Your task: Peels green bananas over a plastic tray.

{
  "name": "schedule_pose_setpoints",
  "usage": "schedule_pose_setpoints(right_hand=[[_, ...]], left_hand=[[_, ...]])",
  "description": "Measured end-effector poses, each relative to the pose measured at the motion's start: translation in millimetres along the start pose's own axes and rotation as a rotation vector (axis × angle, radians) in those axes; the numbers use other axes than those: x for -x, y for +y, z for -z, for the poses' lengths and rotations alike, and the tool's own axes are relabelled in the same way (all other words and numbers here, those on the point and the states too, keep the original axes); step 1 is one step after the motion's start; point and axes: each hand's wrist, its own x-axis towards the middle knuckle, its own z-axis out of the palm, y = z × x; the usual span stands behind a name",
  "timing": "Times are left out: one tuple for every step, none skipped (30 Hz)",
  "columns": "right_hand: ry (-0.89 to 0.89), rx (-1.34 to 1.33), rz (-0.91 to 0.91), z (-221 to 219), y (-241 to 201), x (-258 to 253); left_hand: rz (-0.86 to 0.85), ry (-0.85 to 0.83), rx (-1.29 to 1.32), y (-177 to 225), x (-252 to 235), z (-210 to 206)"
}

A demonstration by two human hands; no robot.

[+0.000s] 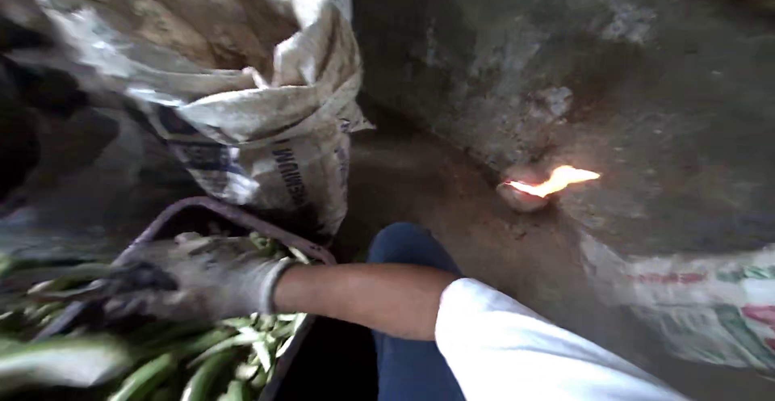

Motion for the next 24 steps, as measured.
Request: schedule_pose_setpoints(right_hand=[[-0.008, -0.074, 0.016, 13, -10, 13], [-0.009, -0.131, 0.028, 22, -18, 24], [-0.008, -0.149, 0.040, 25, -21, 31], [0.002, -0.132, 0.051, 24, -23, 36], [0.002, -0.103, 0.056, 23, -23, 40], [0.000, -0.060, 0.063, 21, -23, 43], [0.004, -0.019, 0.082, 16, -21, 43], [-0.005, 0.013, 0.099, 11, -19, 43], [-0.005, 0.033, 0.125, 6, -17, 43], [-0.001, 0.044, 0.147, 1, -16, 43], [-0.002, 0.049, 0.165, -2, -15, 42], [-0.012, 0.048, 0.171, -4, -15, 42], [-0.022, 0.048, 0.173, -3, -14, 40], [-0.028, 0.048, 0.180, -3, -12, 38], [-0.033, 0.045, 0.201, -3, -8, 35], [-0.040, 0.037, 0.225, -2, -5, 31], [-0.050, 0.022, 0.251, -1, -2, 28], [-0.053, 0.009, 0.278, 0, 0, 25], [-0.052, -0.004, 0.294, 1, 2, 22], [-0.050, -0.011, 0.296, 3, 4, 18], [-0.042, -0.020, 0.285, 4, 6, 13], [-0.037, -0.022, 0.255, 7, 9, 6], [-0.045, -0.022, 0.203, 10, 14, -1], [-0.072, -0.007, 0.130, 14, 19, -8]], left_hand=[[-0.038, 0.069, 0.045, -10, -3, 17], [-0.074, 0.191, 0.078, -13, -3, 18], [-0.092, 0.309, 0.080, -11, -3, 10], [-0.089, 0.412, 0.094, -5, -3, -3], [-0.066, 0.524, 0.151, 4, -5, -20], [-0.083, 0.572, 0.263, 5, -11, -24], [-0.120, 0.565, 0.342, 4, -14, -23], [-0.142, 0.522, 0.409, 1, -16, -19], [-0.143, 0.498, 0.451, -2, -18, -14], [-0.143, 0.486, 0.485, -5, -20, -10], [-0.135, 0.495, 0.504, -5, -21, -9], [-0.126, 0.508, 0.512, -4, -22, -9], [-0.111, 0.529, 0.500, -3, -22, -10], [-0.095, 0.547, 0.476, -2, -22, -10], [-0.079, 0.558, 0.432, -2, -22, -11], [-0.064, 0.541, 0.385, 0, -21, -12], [-0.050, 0.505, 0.341, 3, -20, -13], [-0.031, 0.458, 0.304, 6, -18, -16], [-0.005, 0.399, 0.287, 10, -16, -18], [0.030, 0.329, 0.279, 14, -13, -19], [0.076, 0.245, 0.256, 16, -10, -19], [0.129, 0.146, 0.219, 19, -5, -17], [0.174, 0.060, 0.191, 19, -1, -16], [0.202, -0.010, 0.171, 18, 1, -17]])
